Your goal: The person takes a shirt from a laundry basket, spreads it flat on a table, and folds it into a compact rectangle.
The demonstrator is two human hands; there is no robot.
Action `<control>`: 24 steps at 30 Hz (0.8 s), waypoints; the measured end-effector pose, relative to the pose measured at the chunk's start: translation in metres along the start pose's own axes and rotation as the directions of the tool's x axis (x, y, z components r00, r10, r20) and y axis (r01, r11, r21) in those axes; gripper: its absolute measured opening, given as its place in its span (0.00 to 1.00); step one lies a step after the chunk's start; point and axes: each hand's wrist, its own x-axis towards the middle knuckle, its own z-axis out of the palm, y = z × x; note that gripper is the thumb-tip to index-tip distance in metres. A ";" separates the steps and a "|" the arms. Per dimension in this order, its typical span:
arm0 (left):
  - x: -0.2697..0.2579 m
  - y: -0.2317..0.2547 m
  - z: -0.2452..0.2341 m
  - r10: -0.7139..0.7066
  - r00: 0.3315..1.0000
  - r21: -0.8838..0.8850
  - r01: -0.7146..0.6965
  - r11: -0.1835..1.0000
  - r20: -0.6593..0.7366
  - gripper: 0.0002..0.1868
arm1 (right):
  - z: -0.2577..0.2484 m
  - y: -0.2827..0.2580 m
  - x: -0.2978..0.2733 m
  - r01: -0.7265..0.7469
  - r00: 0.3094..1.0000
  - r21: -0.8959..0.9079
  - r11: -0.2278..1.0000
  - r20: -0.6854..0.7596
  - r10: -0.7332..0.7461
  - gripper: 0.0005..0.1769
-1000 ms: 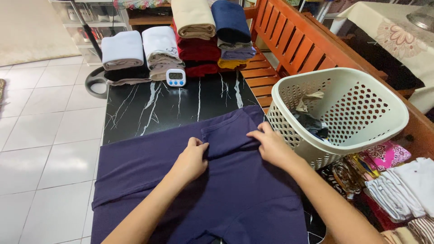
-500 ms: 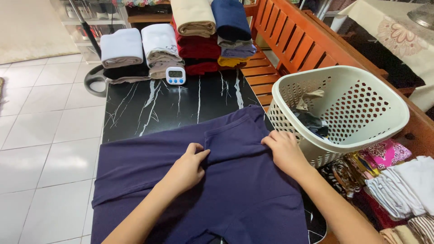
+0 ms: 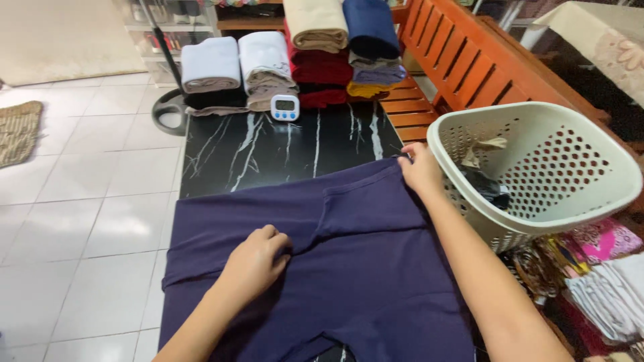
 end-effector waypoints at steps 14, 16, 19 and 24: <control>-0.028 -0.015 -0.016 0.082 0.989 -0.106 -0.095 0.990 -0.119 0.14 | -0.013 -0.096 -0.076 0.238 0.965 -0.149 0.960 0.147 -0.216 0.23; -0.040 -0.013 -0.025 0.096 0.986 -0.110 -0.111 0.988 -0.135 0.15 | -0.013 -0.098 -0.091 0.322 0.932 -0.147 0.935 0.224 -0.285 0.29; -0.065 -0.006 -0.030 0.079 0.989 -0.121 -0.094 0.988 -0.128 0.13 | -0.015 -0.094 -0.099 0.382 0.898 -0.212 0.900 0.317 -0.306 0.34; -0.109 0.031 -0.036 0.090 0.986 -0.238 -0.055 0.970 0.138 0.14 | -0.051 -0.136 -0.118 0.461 0.886 -0.045 0.886 0.075 -0.457 0.27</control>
